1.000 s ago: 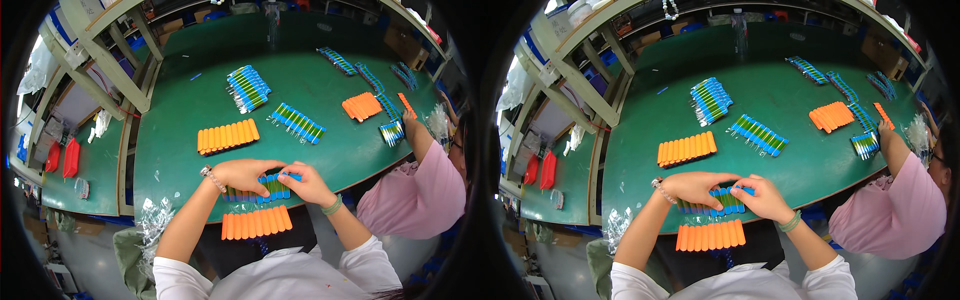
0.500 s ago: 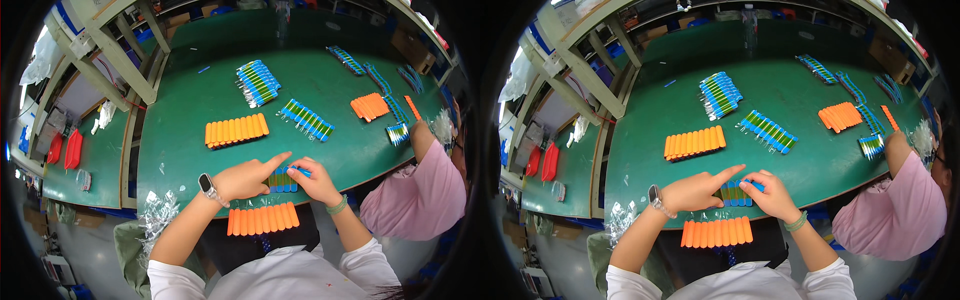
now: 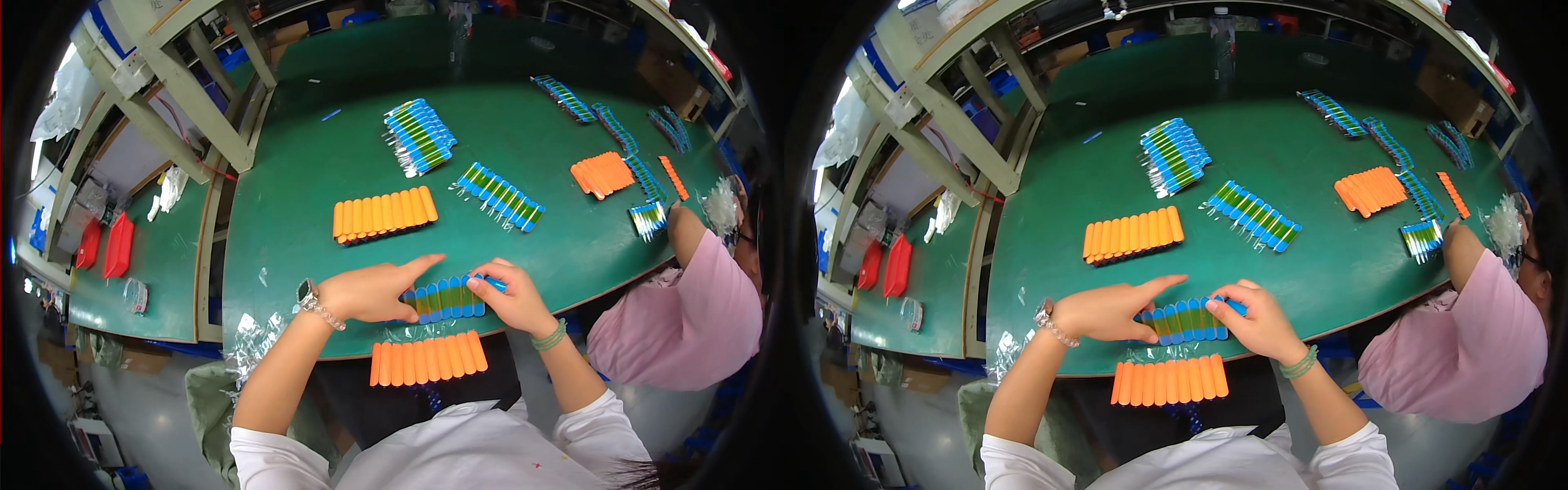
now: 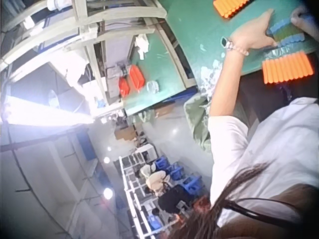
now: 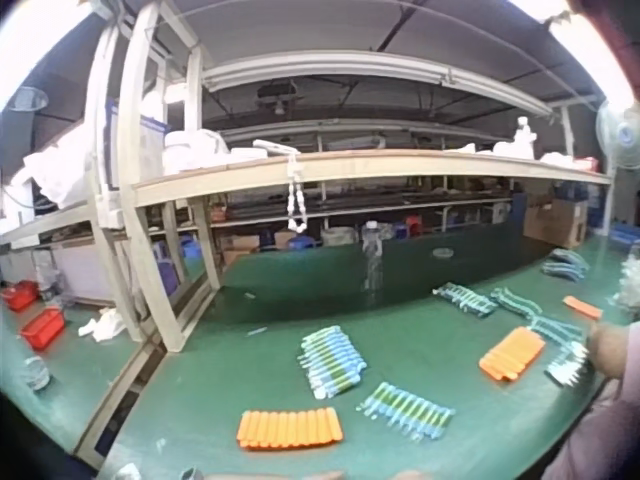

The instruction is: The person peels plastic film off rows of plastic sticks, discards the film into a bag, and aligns and presses the rows of sticks together into stacks on the workbench by hand.

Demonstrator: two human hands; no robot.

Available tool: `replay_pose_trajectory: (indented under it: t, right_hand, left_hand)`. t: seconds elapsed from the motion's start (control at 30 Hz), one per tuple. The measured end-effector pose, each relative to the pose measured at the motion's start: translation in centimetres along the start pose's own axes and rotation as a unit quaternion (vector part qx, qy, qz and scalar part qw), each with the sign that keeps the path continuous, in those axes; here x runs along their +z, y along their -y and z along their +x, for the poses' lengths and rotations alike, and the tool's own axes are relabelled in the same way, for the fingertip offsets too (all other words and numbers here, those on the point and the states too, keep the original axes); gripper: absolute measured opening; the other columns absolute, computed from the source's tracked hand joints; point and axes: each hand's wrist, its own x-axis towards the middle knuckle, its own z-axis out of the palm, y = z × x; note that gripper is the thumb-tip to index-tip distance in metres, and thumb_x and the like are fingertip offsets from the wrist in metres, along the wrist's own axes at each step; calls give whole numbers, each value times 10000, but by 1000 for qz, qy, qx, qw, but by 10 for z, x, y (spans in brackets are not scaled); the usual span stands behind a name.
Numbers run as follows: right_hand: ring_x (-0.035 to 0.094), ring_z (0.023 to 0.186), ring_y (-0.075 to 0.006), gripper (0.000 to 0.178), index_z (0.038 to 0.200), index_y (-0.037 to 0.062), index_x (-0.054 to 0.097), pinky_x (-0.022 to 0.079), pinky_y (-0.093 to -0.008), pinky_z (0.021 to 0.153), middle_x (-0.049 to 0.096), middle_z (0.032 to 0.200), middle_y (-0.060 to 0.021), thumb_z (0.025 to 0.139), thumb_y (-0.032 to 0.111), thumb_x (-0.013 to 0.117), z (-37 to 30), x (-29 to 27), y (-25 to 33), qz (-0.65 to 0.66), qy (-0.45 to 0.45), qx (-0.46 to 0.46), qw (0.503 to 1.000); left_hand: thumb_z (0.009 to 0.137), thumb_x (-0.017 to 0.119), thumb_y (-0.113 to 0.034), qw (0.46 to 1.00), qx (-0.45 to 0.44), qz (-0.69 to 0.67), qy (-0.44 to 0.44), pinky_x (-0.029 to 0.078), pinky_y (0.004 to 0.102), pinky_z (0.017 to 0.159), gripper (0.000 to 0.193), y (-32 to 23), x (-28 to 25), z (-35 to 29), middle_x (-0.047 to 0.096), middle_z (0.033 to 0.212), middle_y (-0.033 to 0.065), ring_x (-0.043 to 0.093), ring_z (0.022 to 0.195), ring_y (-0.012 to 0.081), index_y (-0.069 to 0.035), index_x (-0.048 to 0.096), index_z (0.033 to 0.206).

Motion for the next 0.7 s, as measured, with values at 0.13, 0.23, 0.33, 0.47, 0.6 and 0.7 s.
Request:
replay_pose_trajectory:
  t: [0.13,0.23,0.33,0.47,0.6,0.7]
  right_hand:
    - [548,726,-170,198,973,42,714,448,-307,644,557,775,-64,938,233,677,1,-1,-1,-20,5,27,999]
    - [545,725,-163,194,978,39,711,447,-305,640,550,774,-63,941,225,673,-1,2,-1,-14,3,7,1000]
    - [546,728,-155,197,982,37,709,449,-301,638,548,782,-60,943,227,672,-1,3,-7,-14,-3,-17,1000]
    - [551,735,-154,199,980,38,709,451,-300,640,554,793,-59,943,230,671,-2,3,-1,5,-2,7,1000]
    - [549,727,-153,208,981,30,704,451,-297,632,557,795,-59,947,232,664,0,2,-1,-11,-3,8,1000]
    - [546,707,-154,212,982,27,702,451,-297,628,559,788,-63,948,232,661,0,2,-3,-16,-9,3,1000]
  left_hand:
    - [818,779,-172,999,24,-28,-10,523,395,813,901,8,3,0,657,1154,225,675,973,326,-120,260,1553]
    - [814,783,-174,998,55,-30,-4,523,397,806,892,8,3,1,679,1091,209,683,943,317,-134,278,1549]
    - [800,793,-167,999,6,-41,32,530,392,755,890,-5,-1,-5,702,979,175,698,874,302,-149,301,1541]
    - [803,729,-43,998,36,-15,-45,528,431,685,829,-1,23,-17,696,886,171,694,790,337,-162,336,1524]
    - [801,657,64,994,66,14,-90,520,478,681,805,1,25,-16,684,869,192,676,787,379,-175,363,1511]
    - [823,678,11,995,60,12,-84,530,441,707,778,3,22,-13,693,947,187,686,792,350,-183,372,1511]
